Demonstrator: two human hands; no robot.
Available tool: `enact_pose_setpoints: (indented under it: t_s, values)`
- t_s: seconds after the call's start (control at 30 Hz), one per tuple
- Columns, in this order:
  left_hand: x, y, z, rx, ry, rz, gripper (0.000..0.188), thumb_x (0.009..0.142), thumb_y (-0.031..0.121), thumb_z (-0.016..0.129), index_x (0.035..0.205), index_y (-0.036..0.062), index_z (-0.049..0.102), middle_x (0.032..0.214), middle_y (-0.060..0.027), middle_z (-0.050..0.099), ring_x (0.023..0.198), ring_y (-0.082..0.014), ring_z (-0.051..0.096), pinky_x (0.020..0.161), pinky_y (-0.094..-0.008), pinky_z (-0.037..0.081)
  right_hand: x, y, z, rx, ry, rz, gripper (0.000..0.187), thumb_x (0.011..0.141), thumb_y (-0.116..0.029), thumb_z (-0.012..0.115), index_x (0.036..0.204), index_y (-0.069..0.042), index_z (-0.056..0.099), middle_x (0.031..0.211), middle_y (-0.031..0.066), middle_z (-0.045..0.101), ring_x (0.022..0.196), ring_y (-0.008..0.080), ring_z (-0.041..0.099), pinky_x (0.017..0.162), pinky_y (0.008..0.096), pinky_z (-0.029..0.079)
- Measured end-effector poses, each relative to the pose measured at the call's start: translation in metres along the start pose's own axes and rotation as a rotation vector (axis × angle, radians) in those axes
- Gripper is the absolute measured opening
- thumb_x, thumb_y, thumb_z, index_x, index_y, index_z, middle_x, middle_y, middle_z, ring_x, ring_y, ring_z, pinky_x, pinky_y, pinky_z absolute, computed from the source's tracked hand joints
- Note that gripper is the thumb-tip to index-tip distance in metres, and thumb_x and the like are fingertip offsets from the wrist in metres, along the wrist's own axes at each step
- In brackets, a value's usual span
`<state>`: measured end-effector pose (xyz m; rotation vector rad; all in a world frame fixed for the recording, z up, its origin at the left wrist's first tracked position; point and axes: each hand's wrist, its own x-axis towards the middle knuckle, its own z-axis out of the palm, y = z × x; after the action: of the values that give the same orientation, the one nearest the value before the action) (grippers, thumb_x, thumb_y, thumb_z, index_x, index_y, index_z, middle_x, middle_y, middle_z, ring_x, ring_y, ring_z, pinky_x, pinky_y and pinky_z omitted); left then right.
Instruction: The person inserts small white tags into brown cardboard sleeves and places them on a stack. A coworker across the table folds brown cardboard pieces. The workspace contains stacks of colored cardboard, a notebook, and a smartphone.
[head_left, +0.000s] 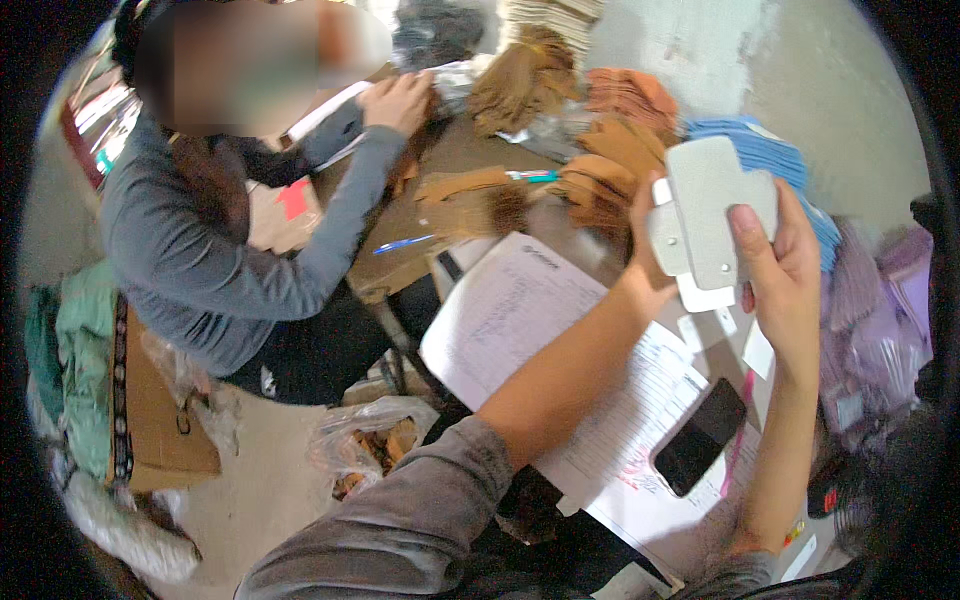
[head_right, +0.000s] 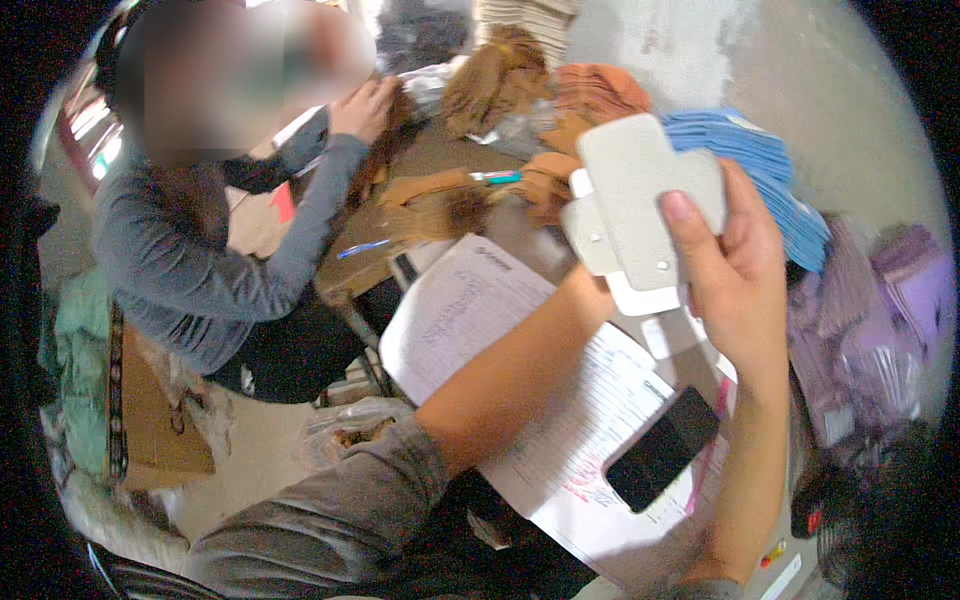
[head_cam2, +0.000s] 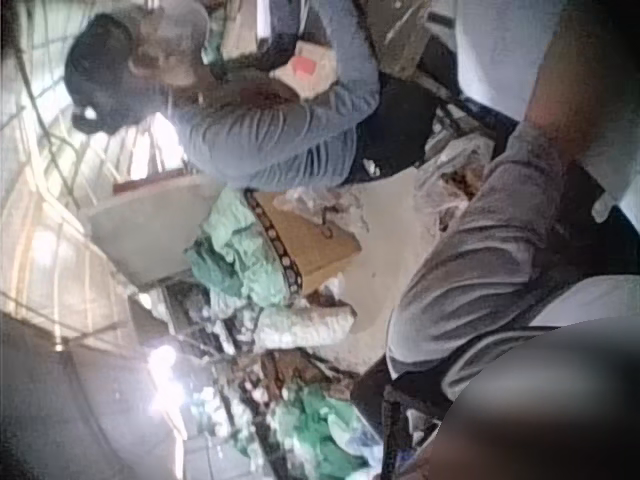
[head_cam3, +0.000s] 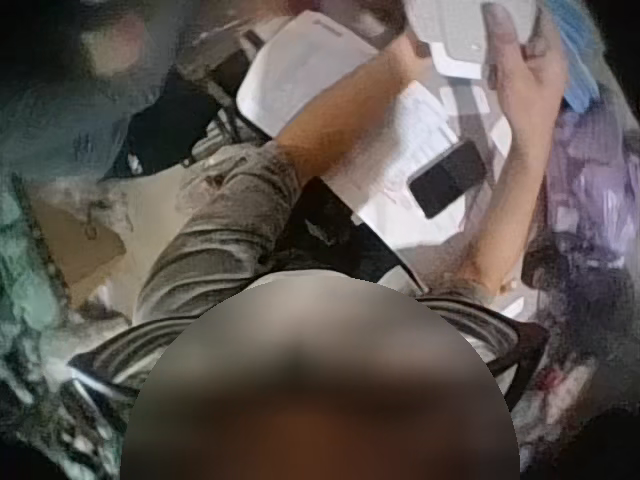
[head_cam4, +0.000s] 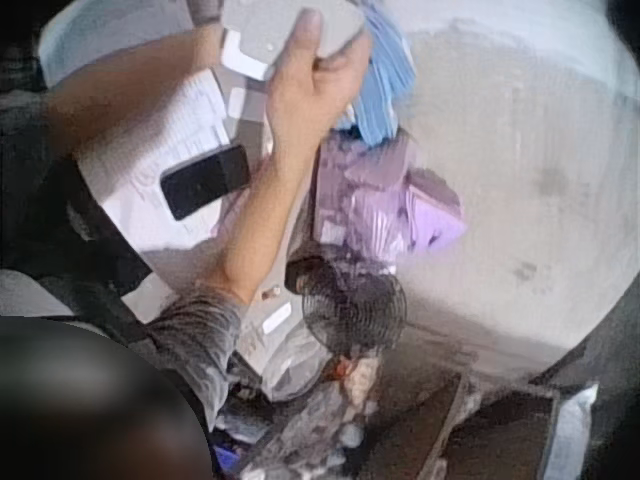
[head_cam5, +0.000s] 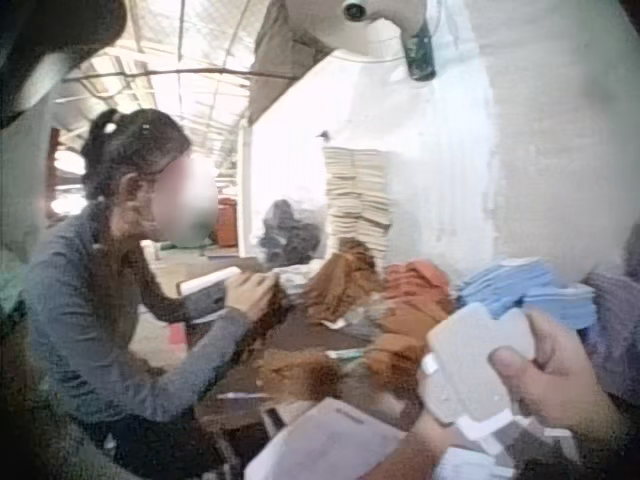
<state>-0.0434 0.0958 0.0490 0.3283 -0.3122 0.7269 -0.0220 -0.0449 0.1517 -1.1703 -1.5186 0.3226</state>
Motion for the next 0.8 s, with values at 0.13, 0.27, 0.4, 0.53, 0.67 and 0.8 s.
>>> enact_pose_setpoints:
  t_s: [0.13,0.27,0.4,0.53,0.67,0.8]
  values:
    - [-0.011,0.007,0.013,0.017,0.088,0.079,0.058,0.101,0.055,0.032,0.123,0.0095,0.06,0.115,-0.0133,0.066,0.108,-0.0291,0.064,0.098,-0.0465,0.05,0.014,0.015,-0.019,-0.039,0.021,0.032,0.029,0.102,-0.018,0.06,0.122,0.003,0.058,0.107,0.0073,0.068,0.098,0.0101,0.06,0.087,0.027,0.048]
    - [-0.013,0.006,0.027,-0.007,0.154,0.028,0.057,0.101,0.056,0.037,0.13,0.0108,0.056,0.13,-0.0087,0.061,0.123,-0.0268,0.056,0.106,-0.0466,0.043,0.023,0.051,-0.045,-0.006,0.057,0.116,0.03,0.102,-0.019,0.06,0.122,0.004,0.059,0.107,0.0075,0.069,0.095,0.0096,0.061,0.085,0.0271,0.049]
    - [-0.004,-0.001,0.023,0.267,0.101,0.027,0.045,0.102,0.045,0.049,0.13,0.0107,0.054,0.127,-0.0077,0.061,0.121,-0.0246,0.056,0.108,-0.0458,0.04,0.025,0.07,-0.065,-0.187,0.117,0.091,0.028,0.101,-0.019,0.062,0.118,0.003,0.062,0.105,0.0075,0.069,0.093,0.0083,0.061,0.083,0.0265,0.05]
    - [-0.003,-0.01,0.013,0.377,0.131,0.054,0.029,0.097,0.022,0.068,0.119,0.007,0.056,0.113,-0.0056,0.062,0.104,-0.0194,0.063,0.091,-0.0367,0.053,0.024,0.067,-0.077,-0.244,0.011,0.208,0.03,0.097,-0.024,0.068,0.115,0.0,0.066,0.09,0.0042,0.07,0.073,0.0054,0.06,0.063,0.0231,0.049]
    - [-0.006,-0.012,0.01,0.448,0.069,0.066,0.032,0.097,0.025,0.069,0.118,0.0044,0.056,0.111,-0.0064,0.063,0.105,-0.0183,0.063,0.092,-0.0367,0.053,0.022,0.065,-0.088,-0.268,-0.056,0.336,0.033,0.093,-0.029,0.072,0.113,-0.002,0.069,0.074,-0.0015,0.066,0.051,0.0019,0.05,0.043,0.0197,0.037]
    - [-0.006,-0.012,0.009,0.448,0.012,0.041,0.031,0.098,0.023,0.068,0.118,0.0021,0.057,0.112,-0.0062,0.063,0.106,-0.0177,0.064,0.092,-0.0355,0.054,0.022,0.069,-0.096,-0.232,-0.026,0.296,0.033,0.093,-0.029,0.073,0.113,-0.003,0.069,0.072,-0.0027,0.066,0.049,0.0006,0.048,0.041,0.0188,0.034]
